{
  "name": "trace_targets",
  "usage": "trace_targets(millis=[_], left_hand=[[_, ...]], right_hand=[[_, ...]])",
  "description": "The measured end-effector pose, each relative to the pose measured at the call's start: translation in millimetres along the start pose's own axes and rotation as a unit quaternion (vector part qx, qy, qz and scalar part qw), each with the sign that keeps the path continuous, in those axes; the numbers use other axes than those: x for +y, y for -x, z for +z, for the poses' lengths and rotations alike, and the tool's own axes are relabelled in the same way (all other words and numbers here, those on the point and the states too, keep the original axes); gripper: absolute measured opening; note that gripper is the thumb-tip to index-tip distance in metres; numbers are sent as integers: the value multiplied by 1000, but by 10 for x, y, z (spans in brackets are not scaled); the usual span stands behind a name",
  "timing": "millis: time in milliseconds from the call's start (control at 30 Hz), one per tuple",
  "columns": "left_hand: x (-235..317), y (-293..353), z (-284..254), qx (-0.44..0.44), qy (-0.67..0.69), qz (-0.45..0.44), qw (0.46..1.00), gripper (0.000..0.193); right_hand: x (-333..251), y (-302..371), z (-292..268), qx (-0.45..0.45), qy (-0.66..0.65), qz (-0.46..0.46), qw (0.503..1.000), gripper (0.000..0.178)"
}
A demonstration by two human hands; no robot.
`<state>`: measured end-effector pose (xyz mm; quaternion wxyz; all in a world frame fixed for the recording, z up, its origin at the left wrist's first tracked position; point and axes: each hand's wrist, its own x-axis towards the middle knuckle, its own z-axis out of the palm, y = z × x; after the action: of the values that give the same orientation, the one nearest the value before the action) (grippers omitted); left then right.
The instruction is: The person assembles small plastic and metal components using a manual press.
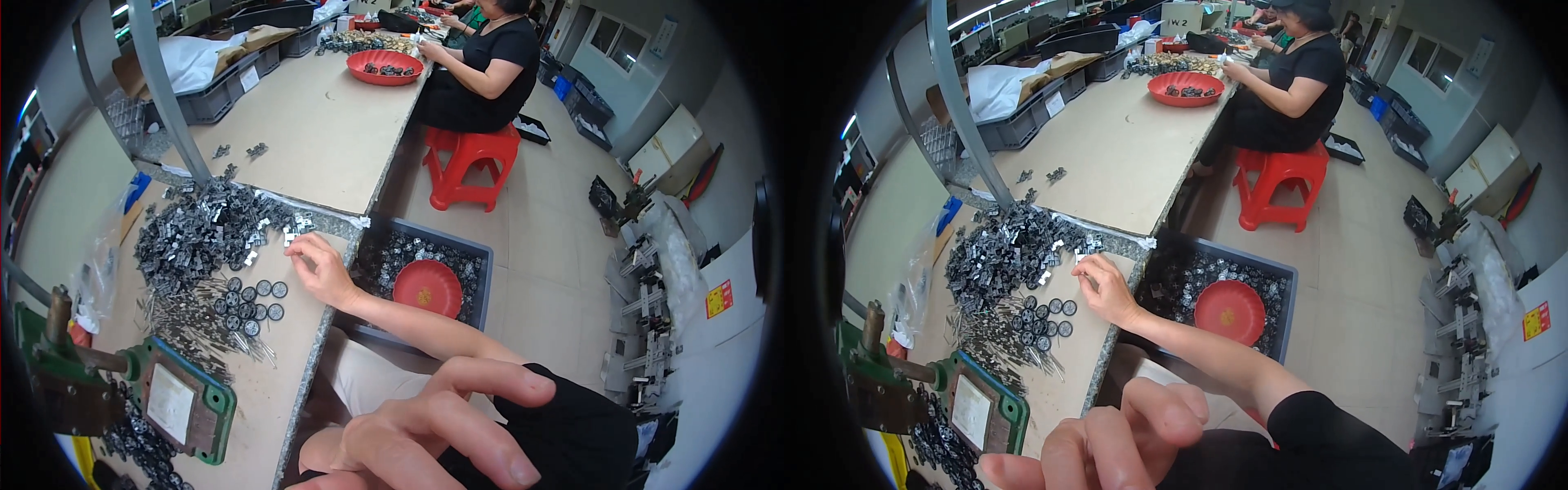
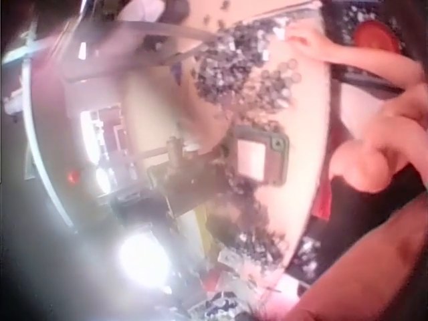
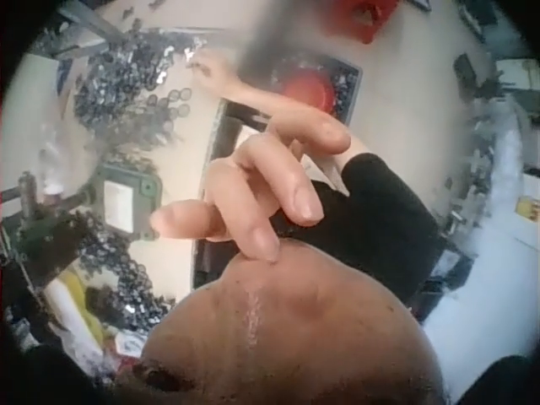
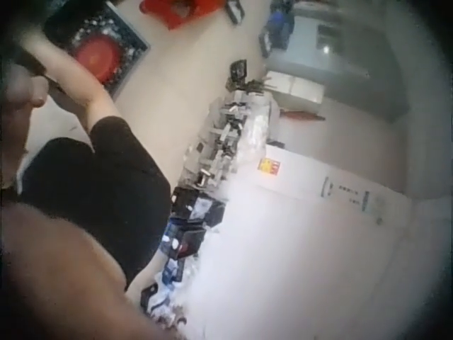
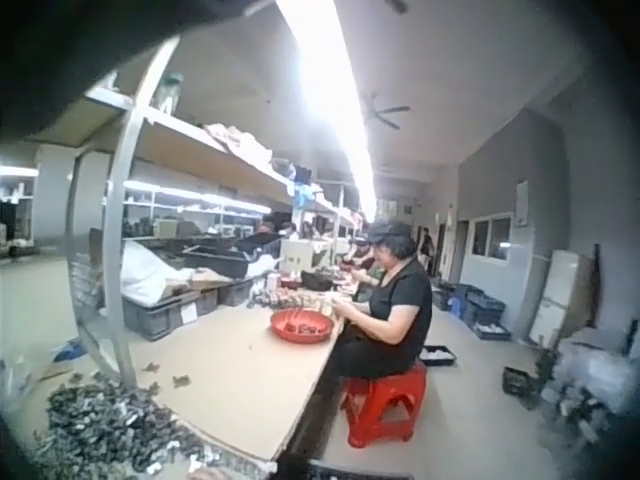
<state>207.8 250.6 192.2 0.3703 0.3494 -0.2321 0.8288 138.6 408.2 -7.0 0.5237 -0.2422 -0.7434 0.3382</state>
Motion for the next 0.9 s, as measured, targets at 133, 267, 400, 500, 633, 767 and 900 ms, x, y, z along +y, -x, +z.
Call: trace_targets(millis=[133, 267, 400, 500, 633, 767, 900], left_hand=[[19, -63, -202, -20, 2, -21, 1000, 62], [44, -81, -231, 16, 27, -27, 999, 61], [33, -101, -150, 103, 38, -25, 994, 60], [58, -118, -154, 119, 39, -34, 992, 59], [91, -148, -233, 101, 48, -81, 990, 59], [-22, -72, -222, 88, 82, -45, 992, 60], [91, -116, -203, 87, 71, -75, 991, 60]], right_hand=[[8, -5, -11, -26, 21, 12, 999, 9], [18, -14, -18, -18, 23, 11, 1000, 9], [26, -19, -20, -22, 23, 19, 999, 9], [3, -17, -5, -27, 20, 24, 999, 9], [19, -18, -20, -22, 28, 20, 999, 9], [16, -19, -13, -24, 27, 13, 999, 10], [20, -12, -24, -24, 23, 21, 999, 10]])
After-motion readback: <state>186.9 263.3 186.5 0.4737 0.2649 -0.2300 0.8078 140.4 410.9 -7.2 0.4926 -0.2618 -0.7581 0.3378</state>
